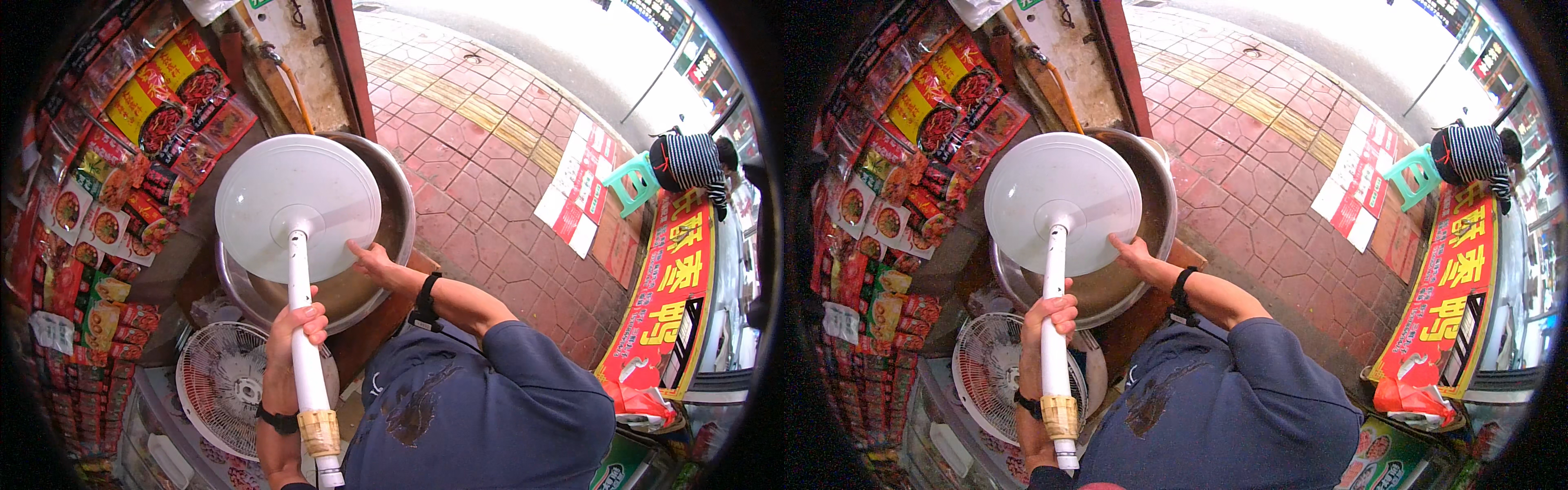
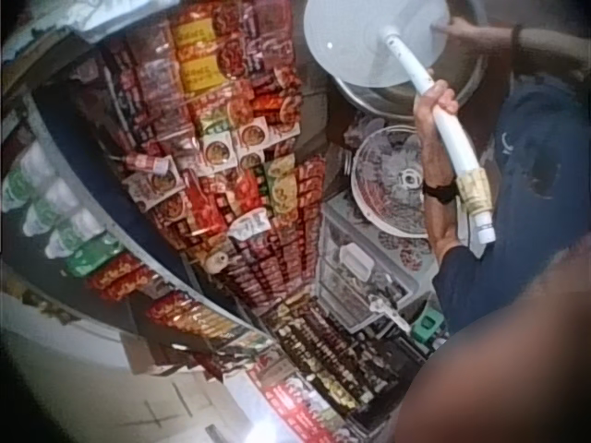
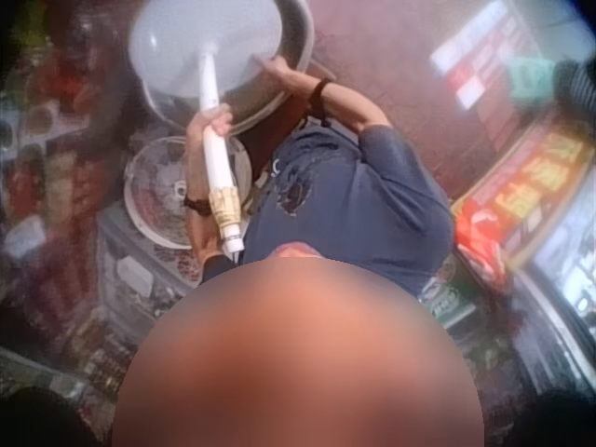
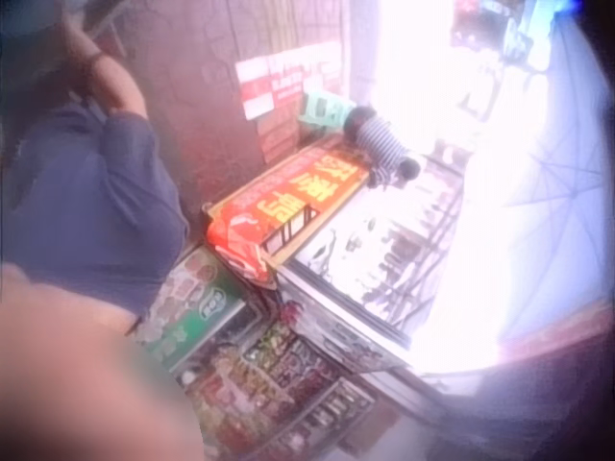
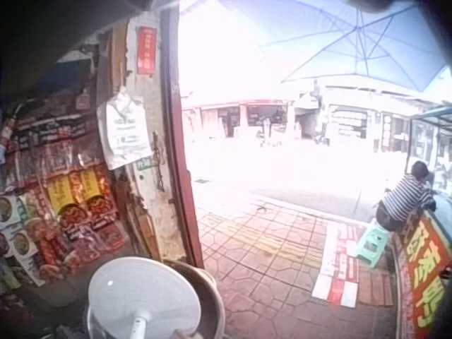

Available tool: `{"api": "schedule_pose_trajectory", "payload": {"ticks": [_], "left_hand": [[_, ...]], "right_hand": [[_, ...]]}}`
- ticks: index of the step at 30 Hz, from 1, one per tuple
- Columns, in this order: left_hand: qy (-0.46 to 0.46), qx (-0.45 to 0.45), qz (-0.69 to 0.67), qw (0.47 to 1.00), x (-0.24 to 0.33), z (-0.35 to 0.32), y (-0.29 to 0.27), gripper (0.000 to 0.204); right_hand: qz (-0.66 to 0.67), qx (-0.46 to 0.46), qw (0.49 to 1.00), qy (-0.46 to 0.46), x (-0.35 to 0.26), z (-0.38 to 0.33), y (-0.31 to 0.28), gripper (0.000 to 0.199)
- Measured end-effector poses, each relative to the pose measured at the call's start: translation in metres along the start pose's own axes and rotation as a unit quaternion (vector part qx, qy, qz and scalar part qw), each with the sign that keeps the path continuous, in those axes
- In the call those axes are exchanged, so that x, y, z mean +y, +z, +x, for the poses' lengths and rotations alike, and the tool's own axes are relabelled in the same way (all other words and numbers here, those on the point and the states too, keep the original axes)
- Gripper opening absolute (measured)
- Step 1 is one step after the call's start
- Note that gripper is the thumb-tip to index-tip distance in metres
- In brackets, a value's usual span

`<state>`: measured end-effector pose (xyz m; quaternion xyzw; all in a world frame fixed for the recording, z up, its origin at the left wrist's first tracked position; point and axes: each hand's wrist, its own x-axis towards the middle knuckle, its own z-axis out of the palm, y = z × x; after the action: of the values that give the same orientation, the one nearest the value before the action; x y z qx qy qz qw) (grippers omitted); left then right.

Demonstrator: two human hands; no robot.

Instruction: The person washes a white pedestal fan by submerging its head in a large metal basin of water, scrubbing the surface with hands, then rinses the basin and refills it with fresh water from a tap.

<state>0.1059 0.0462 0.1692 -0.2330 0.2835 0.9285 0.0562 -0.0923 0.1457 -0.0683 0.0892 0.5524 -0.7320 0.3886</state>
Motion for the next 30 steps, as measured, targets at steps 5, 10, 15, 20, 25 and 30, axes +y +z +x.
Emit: {"api": "schedule_pose_trajectory", "payload": {"ticks": [5,10,15,20,25,30], "left_hand": [[-0.001,-0.007,-0.01,1.0,0.0,0.0,0.002,0.042],[-0.004,-0.007,-0.031,0.999,0.002,-0.008,0.008,0.04],[0.001,-0.02,-0.089,0.996,0.003,-0.01,0.016,0.041],[0.021,-0.035,-0.065,0.997,-0.001,-0.009,0.016,0.042],[0.023,-0.003,-0.039,0.999,-0.003,-0.01,0.014,0.042],[0.015,-0.013,-0.053,0.998,-0.002,-0.01,0.016,0.04]], "right_hand": [[-0.002,-0.006,1.0,-0.007,0.003,0.0,-0.005,0.067],[-0.055,0.019,0.998,-0.01,0.008,0.007,-0.011,0.075],[-0.153,0.098,0.979,-0.096,0.007,0.022,-0.012,0.069],[-0.174,0.118,0.975,-0.074,0.006,0.023,-0.006,0.058],[-0.131,0.1,0.982,-0.087,0.004,0.004,0.001,0.07],[-0.096,0.105,0.987,-0.071,-0.001,-0.009,0.003,0.077]]}}
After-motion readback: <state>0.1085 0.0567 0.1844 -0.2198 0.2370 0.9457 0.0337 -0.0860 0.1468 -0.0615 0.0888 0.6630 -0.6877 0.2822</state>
